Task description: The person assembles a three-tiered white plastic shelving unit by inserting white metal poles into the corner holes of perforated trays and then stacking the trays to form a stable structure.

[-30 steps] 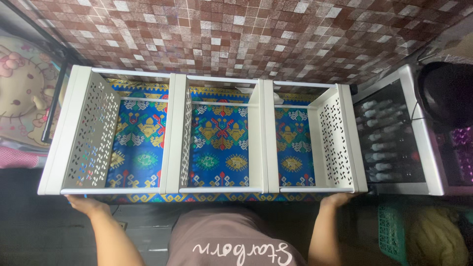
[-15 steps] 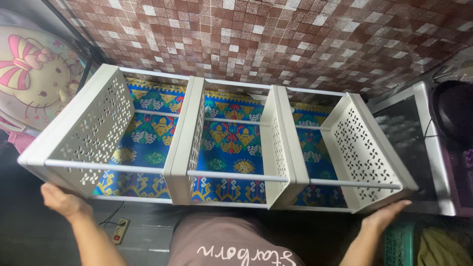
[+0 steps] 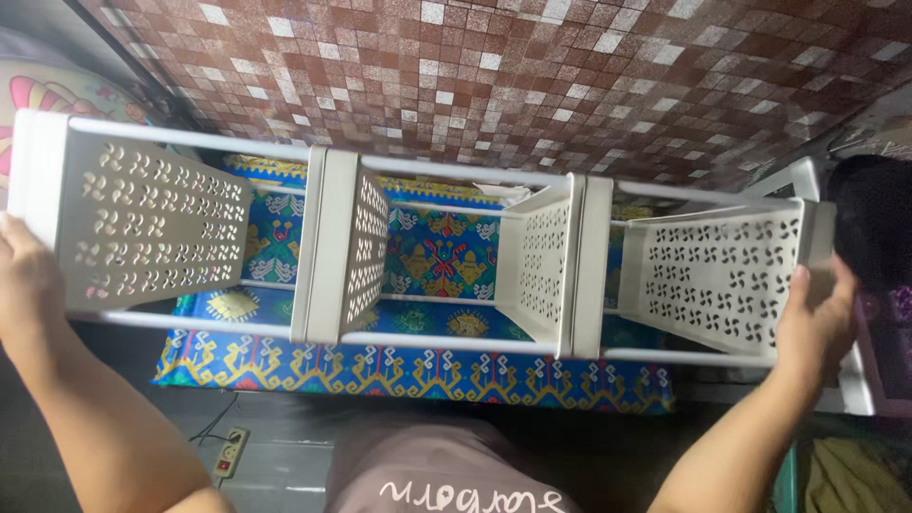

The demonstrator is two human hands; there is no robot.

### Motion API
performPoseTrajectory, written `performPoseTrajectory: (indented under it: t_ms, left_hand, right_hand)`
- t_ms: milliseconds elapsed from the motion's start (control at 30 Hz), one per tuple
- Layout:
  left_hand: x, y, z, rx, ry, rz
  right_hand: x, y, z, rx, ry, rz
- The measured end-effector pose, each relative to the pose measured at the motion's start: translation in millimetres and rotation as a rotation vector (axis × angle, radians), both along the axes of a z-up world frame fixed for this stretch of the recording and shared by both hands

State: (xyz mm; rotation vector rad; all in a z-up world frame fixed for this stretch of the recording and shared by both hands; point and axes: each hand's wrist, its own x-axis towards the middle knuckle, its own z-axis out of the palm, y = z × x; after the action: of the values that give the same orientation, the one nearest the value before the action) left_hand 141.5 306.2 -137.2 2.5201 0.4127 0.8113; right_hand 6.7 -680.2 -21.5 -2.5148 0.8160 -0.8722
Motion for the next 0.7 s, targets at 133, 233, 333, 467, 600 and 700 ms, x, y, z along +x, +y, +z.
performPoseTrajectory:
  t_ms: [133, 233, 333, 467, 600, 700]
  left_hand:
    - [63.7, -24.3, 32.0, 0.165, 0.049, 0.135]
    - [99.0, -30.3, 43.9, 0.348, 0.067, 0.166]
    - [132.7, -33.7, 46.8, 0.406, 0.098, 0.156]
    - [162.2, -41.6, 56.8, 0.421, 0.194, 0.177]
    - [151.0, -61.0, 75.1, 0.324, 0.154, 0.187]
    - [132.1, -81.2, 94.9, 0.257, 0.121, 0.168]
  right_hand:
    - [57.8, -1.7, 15.9, 0.039, 0.123, -0.045]
    - [93.4, -10.8, 13.9, 0.013, 0.155, -0.046]
    - [122.7, -24.8, 9.3, -0.067, 0.214, -0.013]
    - [149.3, -39.7, 6.7, 0.004, 0.323, -0.03]
    - [151.1, -40.1, 7.1, 0.029, 0.322, -0.038]
    - [151.1, -30.3, 15.5, 0.023, 0.307, -0.033]
